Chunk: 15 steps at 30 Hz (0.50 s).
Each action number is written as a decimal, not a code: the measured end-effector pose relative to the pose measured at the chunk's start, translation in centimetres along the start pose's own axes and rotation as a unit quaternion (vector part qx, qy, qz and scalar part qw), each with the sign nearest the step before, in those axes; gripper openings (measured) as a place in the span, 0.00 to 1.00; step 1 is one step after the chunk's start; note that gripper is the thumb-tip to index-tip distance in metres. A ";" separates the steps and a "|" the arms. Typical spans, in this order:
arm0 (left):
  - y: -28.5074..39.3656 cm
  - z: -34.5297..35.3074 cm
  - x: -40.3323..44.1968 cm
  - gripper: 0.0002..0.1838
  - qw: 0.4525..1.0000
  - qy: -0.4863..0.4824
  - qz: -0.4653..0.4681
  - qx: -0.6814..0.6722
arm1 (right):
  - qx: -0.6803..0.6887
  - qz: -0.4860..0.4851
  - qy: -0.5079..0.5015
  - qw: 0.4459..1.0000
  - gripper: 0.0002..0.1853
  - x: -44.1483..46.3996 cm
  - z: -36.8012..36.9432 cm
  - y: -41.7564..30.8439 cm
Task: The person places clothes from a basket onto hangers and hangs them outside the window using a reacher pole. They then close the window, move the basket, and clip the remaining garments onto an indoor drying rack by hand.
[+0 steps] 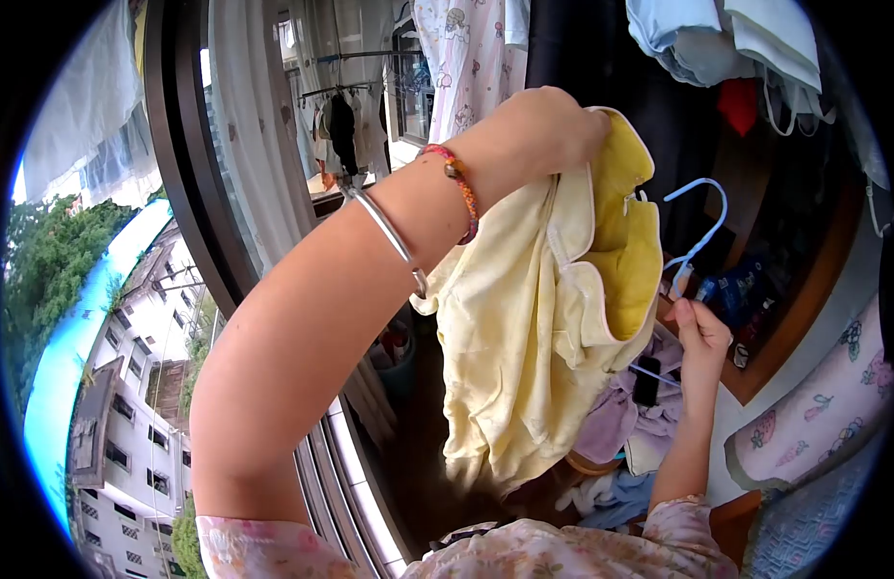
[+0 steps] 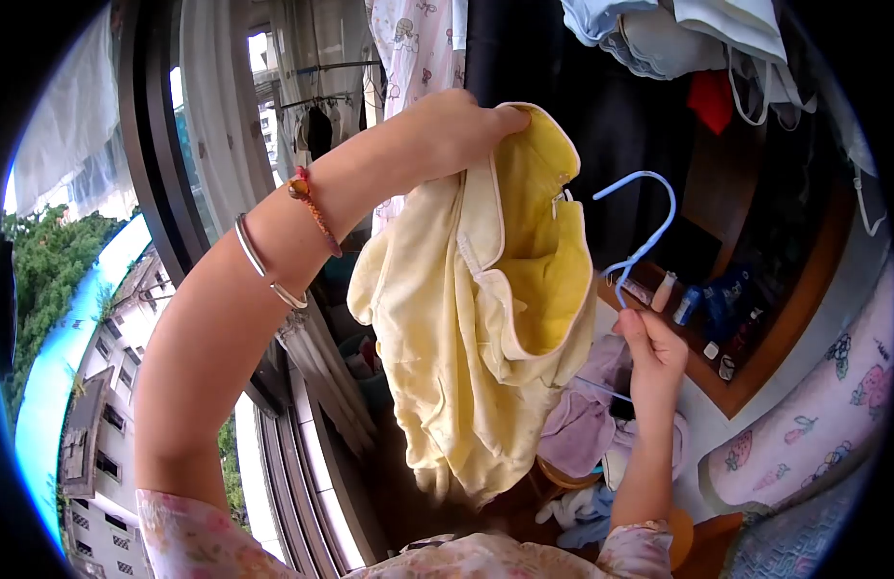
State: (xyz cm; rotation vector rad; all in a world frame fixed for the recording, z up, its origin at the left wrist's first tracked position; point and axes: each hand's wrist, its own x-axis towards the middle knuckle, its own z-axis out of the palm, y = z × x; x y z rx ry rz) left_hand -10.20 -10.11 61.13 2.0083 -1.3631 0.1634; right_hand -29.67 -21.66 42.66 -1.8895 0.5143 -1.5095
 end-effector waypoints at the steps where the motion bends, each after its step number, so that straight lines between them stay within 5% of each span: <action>1: 0.3 0.5 -0.2 0.30 1.000 -0.010 -0.009 -0.026 | -0.011 -0.002 -0.009 1.000 0.14 -0.3 0.9 0.0; 8: -2.2 -0.8 0.4 0.28 0.975 -0.106 -0.049 -0.188 | 0.063 0.013 -0.098 0.993 0.13 -0.4 1.8 4.0; 10: -3.5 1.6 1.0 0.29 0.945 -0.220 0.013 -0.244 | 0.136 0.053 -0.079 0.986 0.14 -0.7 4.3 4.8; 11: -3.1 1.5 -0.3 0.31 0.960 -0.237 0.065 -0.137 | 0.168 0.062 -0.105 0.978 0.15 -0.6 4.7 5.4; 15: -6.5 -1.0 -0.8 0.12 0.973 -0.113 0.194 -0.058 | 0.407 0.119 -0.024 0.905 0.15 -0.5 5.1 8.3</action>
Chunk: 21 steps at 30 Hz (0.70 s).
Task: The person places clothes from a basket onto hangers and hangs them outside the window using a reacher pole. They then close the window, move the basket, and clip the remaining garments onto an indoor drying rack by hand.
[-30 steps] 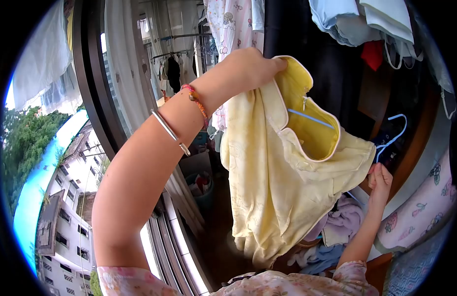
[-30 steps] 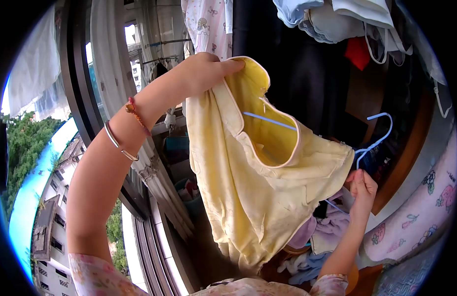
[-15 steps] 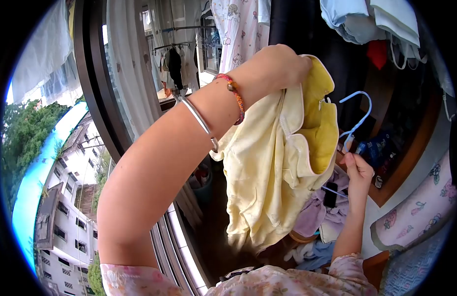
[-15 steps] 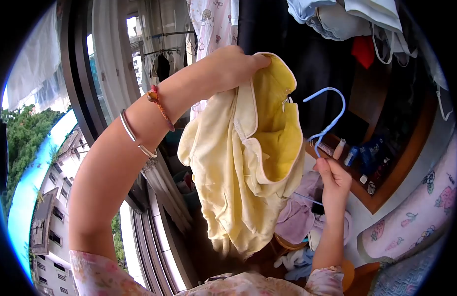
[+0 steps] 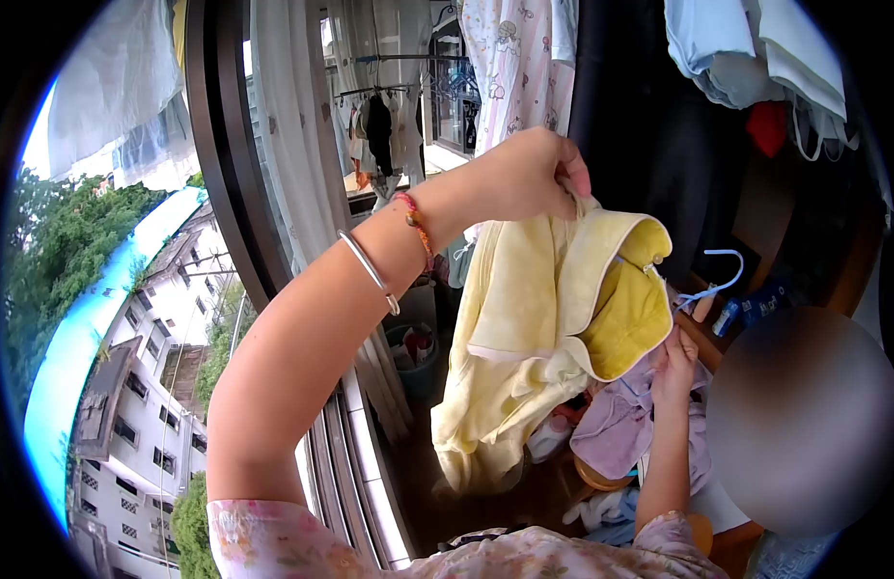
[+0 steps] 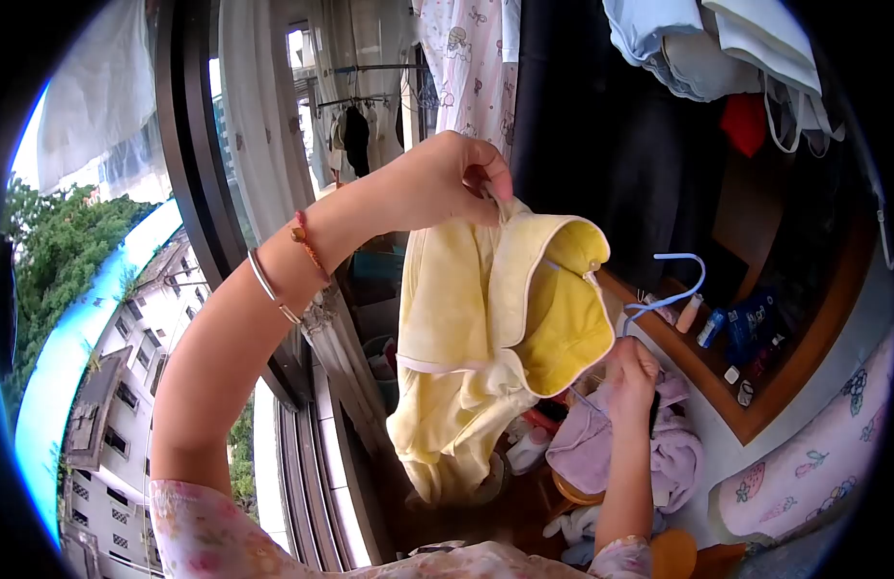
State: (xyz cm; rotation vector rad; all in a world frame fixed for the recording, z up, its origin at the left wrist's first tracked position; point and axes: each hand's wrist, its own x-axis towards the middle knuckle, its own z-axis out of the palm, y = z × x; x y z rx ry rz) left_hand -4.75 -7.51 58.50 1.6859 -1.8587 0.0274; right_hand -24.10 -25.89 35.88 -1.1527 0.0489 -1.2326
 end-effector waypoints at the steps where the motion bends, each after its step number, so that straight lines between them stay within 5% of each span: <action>1: -0.4 -0.6 -0.3 0.09 0.999 0.036 -0.002 -0.030 | -0.022 0.009 -0.021 0.999 0.16 -0.1 0.0 -0.2; 3: -0.3 -1.2 -1.0 0.07 0.997 0.061 -0.045 -0.026 | -0.065 0.016 -0.029 0.997 0.16 0.4 0.3 -0.6; 5: -1.3 -2.1 -1.5 0.06 0.974 0.138 0.084 0.156 | -0.086 0.003 -0.022 0.996 0.17 1.1 -0.6 -1.5; 8: -3.6 -2.5 -2.2 0.05 0.994 0.086 0.045 -0.046 | -0.106 -0.016 -0.018 0.994 0.17 1.7 -0.3 -2.7; 12: -2.5 -2.1 -4.6 0.34 0.978 0.032 -0.101 -0.181 | -0.167 -0.029 -0.015 0.985 0.18 2.6 1.8 -5.3; 15: -3.8 -2.3 -6.8 0.37 0.991 -0.005 -0.074 -0.113 | -0.160 -0.028 -0.004 0.987 0.19 4.6 2.3 -8.0; 17: -3.5 -2.4 -7.1 0.32 0.993 -0.034 -0.056 -0.102 | -0.156 -0.054 -0.036 0.986 0.18 6.1 3.0 -10.1; 19: -3.5 -2.7 -6.9 0.23 0.970 0.056 -0.191 -0.140 | -0.173 -0.059 -0.058 0.981 0.18 6.9 4.0 -11.9; 21: -3.0 -3.0 -6.8 0.16 0.965 0.110 -0.148 -0.188 | -0.211 -0.064 -0.068 0.973 0.18 7.3 4.5 -12.9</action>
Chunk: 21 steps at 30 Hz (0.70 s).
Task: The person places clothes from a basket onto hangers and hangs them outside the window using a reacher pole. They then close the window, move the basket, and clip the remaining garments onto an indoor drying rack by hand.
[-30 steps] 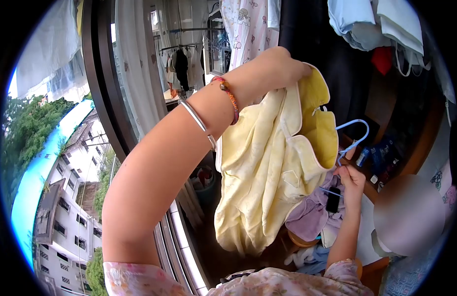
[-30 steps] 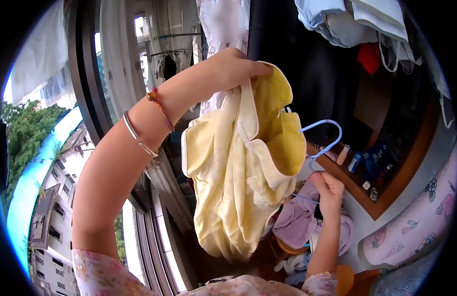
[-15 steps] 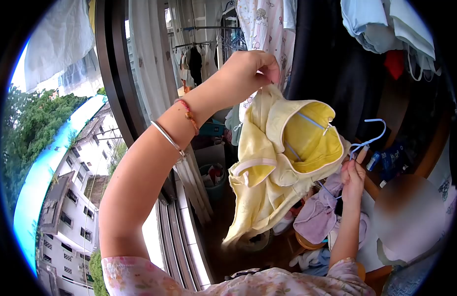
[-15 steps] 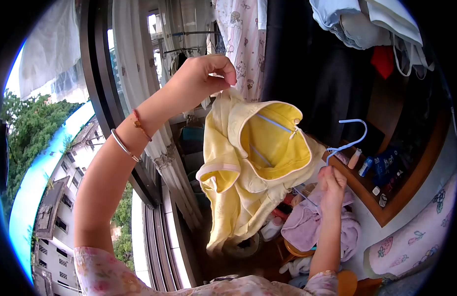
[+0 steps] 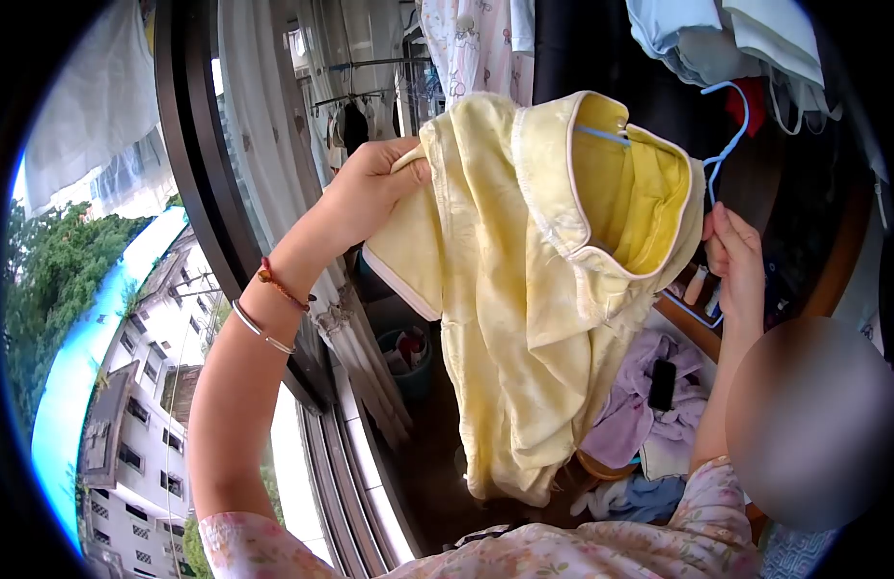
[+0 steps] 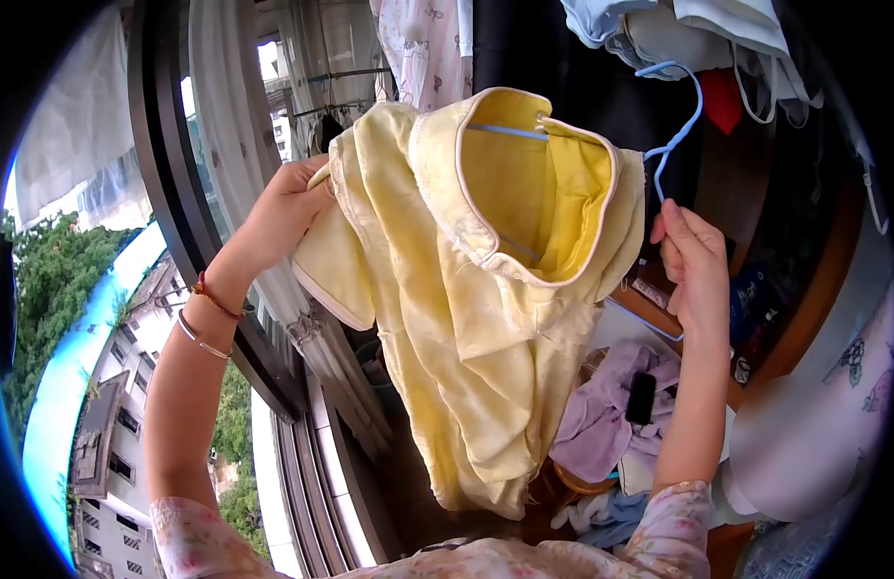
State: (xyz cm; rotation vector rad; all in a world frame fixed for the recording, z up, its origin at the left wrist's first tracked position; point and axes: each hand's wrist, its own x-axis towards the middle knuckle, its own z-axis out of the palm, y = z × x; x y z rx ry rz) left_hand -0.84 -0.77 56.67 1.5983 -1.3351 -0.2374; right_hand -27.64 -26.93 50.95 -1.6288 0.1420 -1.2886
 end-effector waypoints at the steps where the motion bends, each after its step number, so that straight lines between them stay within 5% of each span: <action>1: 0.0 -0.4 0.3 0.16 0.999 -0.010 0.046 -0.013 | -0.040 0.000 -0.010 0.999 0.19 0.1 -0.1 -0.3; 6: 0.4 1.1 0.9 0.14 0.995 -0.024 0.073 -0.069 | -0.061 0.035 -0.017 0.997 0.20 -0.7 0.4 0.4; 9: 2.1 3.1 1.8 0.13 0.979 -0.078 0.115 0.147 | -0.094 0.019 -0.064 0.993 0.19 -1.6 2.6 0.0; 11: 3.6 5.5 2.0 0.12 0.921 -0.085 0.172 0.340 | -0.133 -0.008 -0.101 0.986 0.19 -2.2 4.3 -0.2; 16: 3.4 7.4 0.8 0.13 0.981 -0.097 0.111 0.122 | -0.184 -0.101 -0.054 0.976 0.19 -2.0 4.5 0.6; 17: 3.4 7.5 0.3 0.12 0.985 -0.112 0.097 0.087 | -0.274 -0.121 -0.015 0.954 0.15 -2.5 4.7 0.0; 18: 3.3 7.7 0.2 0.12 0.984 -0.119 0.102 0.088 | -0.358 -0.260 0.052 0.895 0.12 -3.2 5.5 -0.8; 20: 2.6 7.8 0.1 0.12 0.991 -0.078 0.097 0.039 | -0.469 -0.470 0.157 0.731 0.12 -3.6 5.4 -1.6; 21: 1.9 7.6 0.5 0.11 0.990 -0.051 0.112 0.061 | -0.484 -0.435 0.143 0.746 0.12 -4.8 5.6 -2.1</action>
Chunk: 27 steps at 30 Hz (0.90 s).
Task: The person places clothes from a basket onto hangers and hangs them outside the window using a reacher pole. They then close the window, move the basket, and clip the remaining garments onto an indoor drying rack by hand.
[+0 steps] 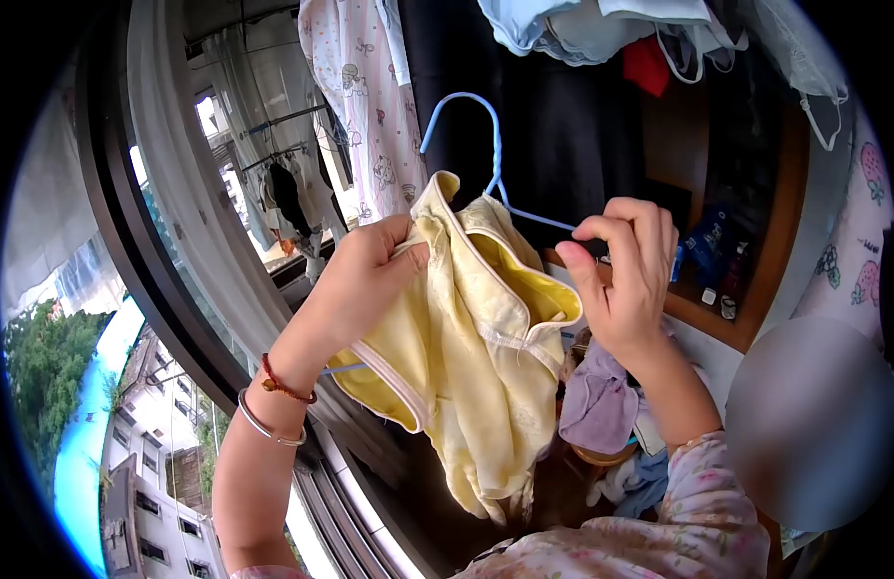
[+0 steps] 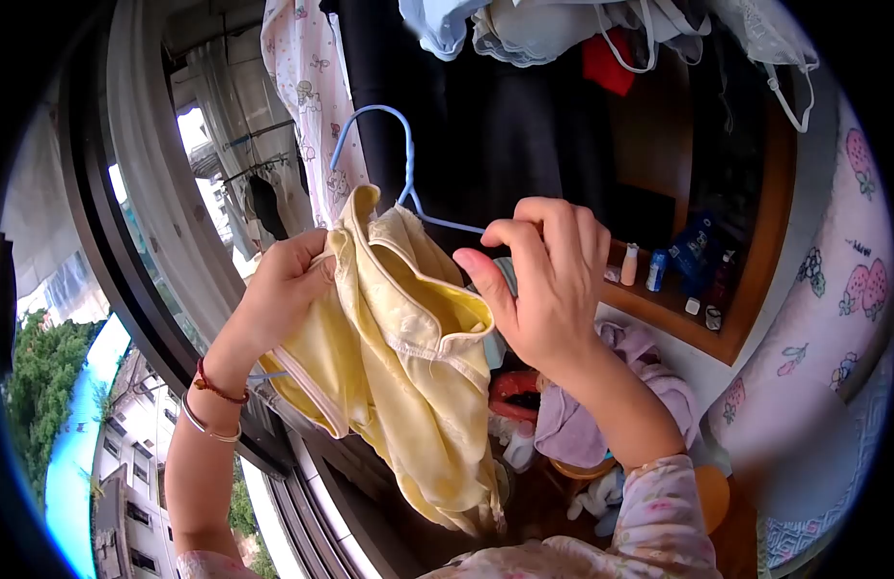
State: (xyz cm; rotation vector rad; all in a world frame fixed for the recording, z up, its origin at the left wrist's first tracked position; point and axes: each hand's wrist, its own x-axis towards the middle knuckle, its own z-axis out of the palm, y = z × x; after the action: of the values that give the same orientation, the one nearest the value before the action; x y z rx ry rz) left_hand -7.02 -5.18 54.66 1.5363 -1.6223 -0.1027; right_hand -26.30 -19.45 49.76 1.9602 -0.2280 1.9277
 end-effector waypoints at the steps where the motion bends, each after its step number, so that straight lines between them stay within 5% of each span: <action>1: -0.4 -0.1 0.0 0.11 1.000 0.002 0.006 0.002 | 0.084 0.023 -0.052 0.995 0.17 -0.1 -0.2 -0.3; 3: -0.9 0.3 -0.4 0.11 0.999 0.026 -0.006 -0.041 | 0.358 0.280 -0.249 0.855 0.22 0.2 0.8 -1.9; 5: -1.7 0.9 -0.6 0.10 0.998 0.043 0.015 -0.048 | 0.396 0.254 -0.290 0.833 0.26 -0.2 2.8 -2.1; 7: -2.6 1.0 -0.8 0.09 0.991 0.077 0.044 0.098 | 0.424 0.291 -0.350 0.783 0.25 0.5 3.5 -2.5; 9: -3.5 1.2 -1.2 0.09 0.992 0.092 0.046 0.076 | 0.598 0.364 -0.297 0.650 0.25 0.8 4.9 -3.5; 11: -3.9 1.3 -1.6 0.08 0.991 0.118 0.024 0.056 | 0.639 0.421 -0.379 0.521 0.18 1.4 4.5 -3.9; 14: -2.7 1.5 -2.6 0.06 0.987 0.111 0.033 0.114 | 0.596 0.426 -0.372 0.569 0.12 3.0 4.7 -3.2; 15: -2.5 1.2 -2.8 0.06 0.986 0.114 0.033 0.113 | 0.613 0.439 -0.370 0.542 0.11 3.7 4.6 -2.7; 17: -2.2 0.8 -3.1 0.06 0.979 0.107 0.039 0.171 | 0.585 0.364 -0.399 0.605 0.10 5.4 5.0 -1.9; 18: -2.9 0.8 -3.1 0.06 0.973 0.110 0.061 0.194 | 0.493 0.302 -0.436 0.690 0.09 6.4 5.1 -1.6; 19: -3.5 1.0 -3.1 0.06 0.973 0.113 0.061 0.192 | 0.492 0.300 -0.438 0.690 0.09 7.1 4.9 -1.9; 22: -3.8 2.0 -3.0 0.04 0.949 0.107 0.103 0.277 | 0.275 0.027 -0.446 0.851 0.13 8.8 5.1 -4.3; 27: -2.5 2.9 -3.4 0.07 0.947 0.134 0.125 0.264 | 0.183 -0.057 -0.414 0.890 0.16 10.2 7.2 -5.3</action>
State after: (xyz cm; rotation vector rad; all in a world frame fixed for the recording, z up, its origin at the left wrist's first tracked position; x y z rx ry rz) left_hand -7.43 -4.34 49.63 1.6229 -1.6820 0.7009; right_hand -17.18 -15.76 59.09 2.8808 0.0433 0.9944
